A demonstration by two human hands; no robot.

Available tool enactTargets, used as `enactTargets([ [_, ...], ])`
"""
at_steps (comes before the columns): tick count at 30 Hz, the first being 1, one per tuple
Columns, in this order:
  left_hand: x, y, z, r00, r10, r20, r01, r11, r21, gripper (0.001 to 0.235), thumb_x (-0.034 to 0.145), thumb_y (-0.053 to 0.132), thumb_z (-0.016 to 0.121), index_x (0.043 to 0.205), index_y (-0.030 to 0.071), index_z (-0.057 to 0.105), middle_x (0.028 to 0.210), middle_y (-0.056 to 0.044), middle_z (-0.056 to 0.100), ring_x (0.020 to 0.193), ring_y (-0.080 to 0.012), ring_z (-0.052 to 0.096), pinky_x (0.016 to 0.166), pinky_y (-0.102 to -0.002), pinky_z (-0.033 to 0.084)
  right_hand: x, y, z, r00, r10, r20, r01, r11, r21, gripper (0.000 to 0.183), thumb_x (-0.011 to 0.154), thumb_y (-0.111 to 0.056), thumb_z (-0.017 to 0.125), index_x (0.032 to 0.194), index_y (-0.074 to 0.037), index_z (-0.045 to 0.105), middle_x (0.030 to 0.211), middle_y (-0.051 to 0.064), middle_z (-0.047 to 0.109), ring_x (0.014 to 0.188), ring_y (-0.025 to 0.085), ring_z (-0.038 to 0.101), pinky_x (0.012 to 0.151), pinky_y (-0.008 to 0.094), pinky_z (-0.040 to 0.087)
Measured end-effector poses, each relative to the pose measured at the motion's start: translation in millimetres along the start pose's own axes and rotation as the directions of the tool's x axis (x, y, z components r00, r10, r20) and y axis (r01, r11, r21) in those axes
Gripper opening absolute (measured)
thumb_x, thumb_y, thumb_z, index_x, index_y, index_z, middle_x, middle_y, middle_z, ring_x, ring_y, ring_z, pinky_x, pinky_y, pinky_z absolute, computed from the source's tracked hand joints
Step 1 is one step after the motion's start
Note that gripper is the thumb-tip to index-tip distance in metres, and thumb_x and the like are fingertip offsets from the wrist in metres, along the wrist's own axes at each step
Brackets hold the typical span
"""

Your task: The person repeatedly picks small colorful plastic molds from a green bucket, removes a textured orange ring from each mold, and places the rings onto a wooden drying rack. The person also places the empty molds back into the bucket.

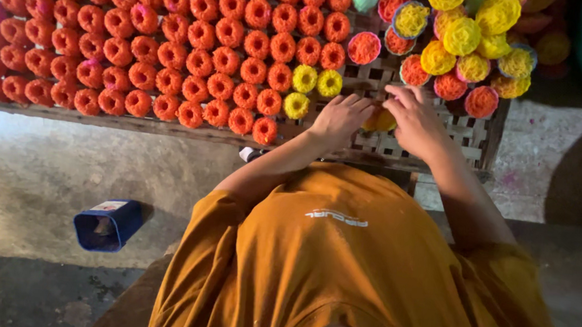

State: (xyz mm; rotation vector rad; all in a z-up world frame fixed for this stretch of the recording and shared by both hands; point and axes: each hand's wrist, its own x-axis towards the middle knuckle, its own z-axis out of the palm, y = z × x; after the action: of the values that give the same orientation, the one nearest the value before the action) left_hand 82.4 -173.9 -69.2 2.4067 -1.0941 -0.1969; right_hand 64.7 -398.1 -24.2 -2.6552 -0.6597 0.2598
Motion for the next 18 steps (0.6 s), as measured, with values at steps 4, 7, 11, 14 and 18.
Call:
enactTargets([
  [4,3,3,-7,0.995,-0.094,-0.037,0.092,0.994,-0.057,0.053,0.075,0.032,0.077,0.123,0.012,0.063,0.115,-0.006,0.070,0.108,-0.0263,0.064,0.090,-0.042,0.048,-9,7,-7,0.997,0.044,-0.068,-0.042,0.999,0.033,0.029,0.078,-0.002,0.076,0.106,-0.004,0.066,0.138,0.007,0.059,0.125,0.034,0.054,0.100,0.045,0.051],
  [7,-13,-11,-17,0.937,-0.341,0.075,0.349,0.924,-0.153,0.043,0.086,0.044,0.071,0.117,0.014,0.066,0.092,-0.009,0.071,0.089,-0.0287,0.069,0.089,-0.045,0.051,-15,7,-6,0.971,0.178,-0.162,-0.052,0.810,0.584,0.027,0.093,-0.006,0.071,0.117,-0.002,0.060,0.139,0.012,0.056,0.111,0.020,0.063,0.092,0.033,0.057],
  [11,-31,-30,-27,0.895,-0.405,0.186,0.416,0.909,-0.021,0.041,0.089,0.050,0.066,0.104,0.011,0.067,0.078,-0.011,0.071,0.076,-0.0324,0.071,0.073,-0.049,0.056,-10,-1,12,0.940,0.320,-0.121,-0.128,0.656,0.744,0.023,0.099,-0.007,0.067,0.121,-0.003,0.061,0.114,0.005,0.066,0.102,0.011,0.066,0.089,0.027,0.056],
  [14,-29,-26,-37,0.859,-0.464,0.216,0.448,0.886,0.122,0.045,0.095,0.050,0.063,0.109,0.008,0.065,0.078,-0.013,0.072,0.071,-0.0334,0.070,0.064,-0.048,0.056,0,-8,30,0.953,0.286,-0.099,-0.113,0.638,0.761,0.029,0.098,-0.005,0.068,0.125,-0.003,0.058,0.109,0.004,0.063,0.099,0.012,0.062,0.087,0.029,0.054],
  [18,-39,-21,-76,0.772,-0.614,0.167,0.629,0.775,-0.057,0.040,0.098,0.045,0.061,0.121,0.013,0.064,0.078,-0.011,0.073,0.067,-0.0291,0.071,0.057,-0.043,0.055,17,-28,48,0.971,0.224,-0.083,-0.083,0.641,0.763,0.037,0.097,-0.006,0.068,0.131,-0.005,0.055,0.107,0.005,0.062,0.094,0.014,0.061,0.083,0.032,0.054],
])
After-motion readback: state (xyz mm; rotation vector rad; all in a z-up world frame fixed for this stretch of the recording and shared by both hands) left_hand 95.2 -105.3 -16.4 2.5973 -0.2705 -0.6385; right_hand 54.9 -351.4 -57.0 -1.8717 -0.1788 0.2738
